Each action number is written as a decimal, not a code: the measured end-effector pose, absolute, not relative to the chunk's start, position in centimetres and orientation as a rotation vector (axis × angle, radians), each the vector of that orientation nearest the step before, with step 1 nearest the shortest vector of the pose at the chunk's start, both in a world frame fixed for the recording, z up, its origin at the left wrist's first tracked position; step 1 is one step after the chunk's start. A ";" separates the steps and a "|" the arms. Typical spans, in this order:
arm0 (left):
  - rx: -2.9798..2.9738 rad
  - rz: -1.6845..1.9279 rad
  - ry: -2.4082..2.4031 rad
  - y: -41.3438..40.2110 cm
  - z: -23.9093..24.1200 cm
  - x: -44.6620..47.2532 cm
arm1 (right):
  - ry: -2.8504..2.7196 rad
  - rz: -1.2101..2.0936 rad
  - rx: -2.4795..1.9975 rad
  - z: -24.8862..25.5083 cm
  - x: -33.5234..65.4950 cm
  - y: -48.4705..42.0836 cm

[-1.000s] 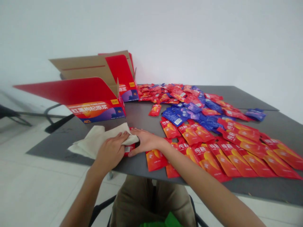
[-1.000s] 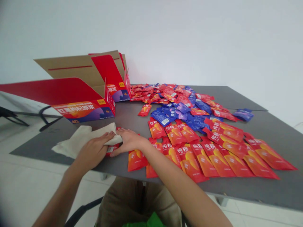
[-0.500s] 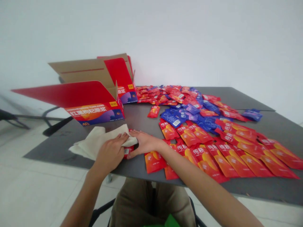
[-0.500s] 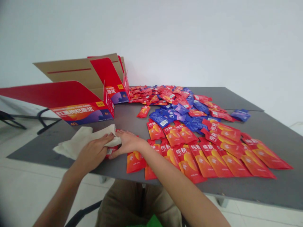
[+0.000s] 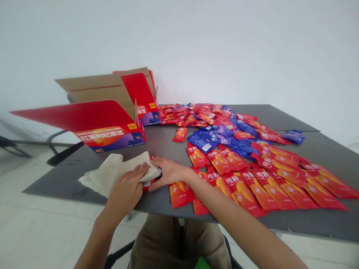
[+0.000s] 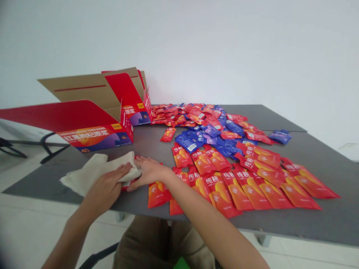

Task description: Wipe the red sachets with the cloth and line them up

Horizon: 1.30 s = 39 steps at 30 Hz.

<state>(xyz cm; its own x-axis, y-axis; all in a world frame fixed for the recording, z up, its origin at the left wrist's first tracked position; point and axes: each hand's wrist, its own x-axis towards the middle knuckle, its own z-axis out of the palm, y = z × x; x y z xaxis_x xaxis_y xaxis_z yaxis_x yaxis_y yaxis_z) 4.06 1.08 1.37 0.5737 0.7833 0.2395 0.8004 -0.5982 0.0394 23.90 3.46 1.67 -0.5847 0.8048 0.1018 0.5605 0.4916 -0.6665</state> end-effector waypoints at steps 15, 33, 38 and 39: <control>-2.723 -0.415 -1.314 -0.6 0.9 2.8 | -2.331 0.830 -1.172 1.4 23.7 3.6; -2.721 -0.322 -1.400 0.8 1.5 3.8 | -2.307 0.817 -1.097 1.2 23.8 3.7; -2.712 -0.315 -1.369 1.3 1.3 4.1 | -2.338 0.813 -1.119 1.5 23.8 3.6; -2.715 -0.349 -1.336 0.8 1.0 3.6 | -2.348 0.813 -1.142 1.5 23.8 3.6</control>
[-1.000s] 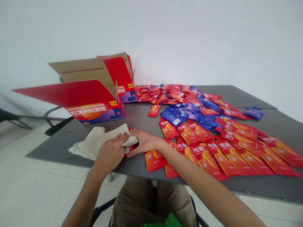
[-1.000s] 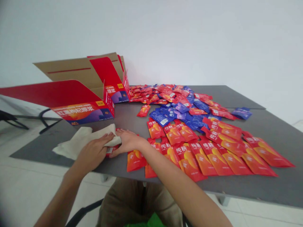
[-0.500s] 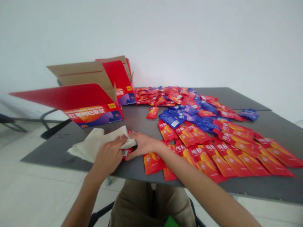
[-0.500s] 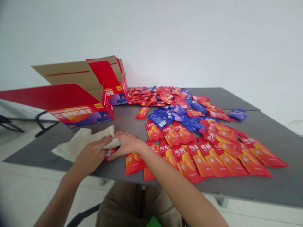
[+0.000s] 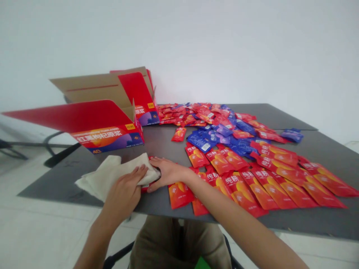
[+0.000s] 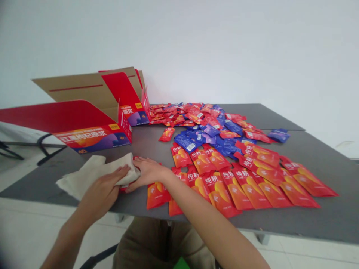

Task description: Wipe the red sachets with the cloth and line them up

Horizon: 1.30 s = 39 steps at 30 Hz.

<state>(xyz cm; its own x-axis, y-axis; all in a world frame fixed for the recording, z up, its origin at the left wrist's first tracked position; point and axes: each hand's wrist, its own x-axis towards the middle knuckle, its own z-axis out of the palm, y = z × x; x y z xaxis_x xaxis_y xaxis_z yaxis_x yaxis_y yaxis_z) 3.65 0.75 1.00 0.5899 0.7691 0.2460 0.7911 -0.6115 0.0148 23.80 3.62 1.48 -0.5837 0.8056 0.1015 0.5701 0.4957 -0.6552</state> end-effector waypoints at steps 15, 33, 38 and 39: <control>-2.707 -0.410 -1.273 -0.1 0.6 2.6 | -2.343 0.814 -1.168 1.4 23.6 3.7; -2.746 -0.377 -1.361 1.0 1.1 3.4 | -2.285 0.828 -1.096 1.2 23.7 3.7; -2.745 -0.380 -1.355 1.6 1.0 3.7 | -2.313 0.832 -1.108 1.4 23.8 3.6; -2.742 -0.411 -1.330 1.0 0.8 3.2 | -2.324 0.831 -1.117 1.4 23.8 3.6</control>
<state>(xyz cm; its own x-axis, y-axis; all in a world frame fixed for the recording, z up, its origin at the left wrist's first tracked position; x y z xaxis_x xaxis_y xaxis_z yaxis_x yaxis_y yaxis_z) 3.21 1.02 0.82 0.5906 0.7614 0.2671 0.7793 -0.6241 0.0559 23.78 3.63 1.38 -0.5834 0.8035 0.1184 0.5464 0.4962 -0.6747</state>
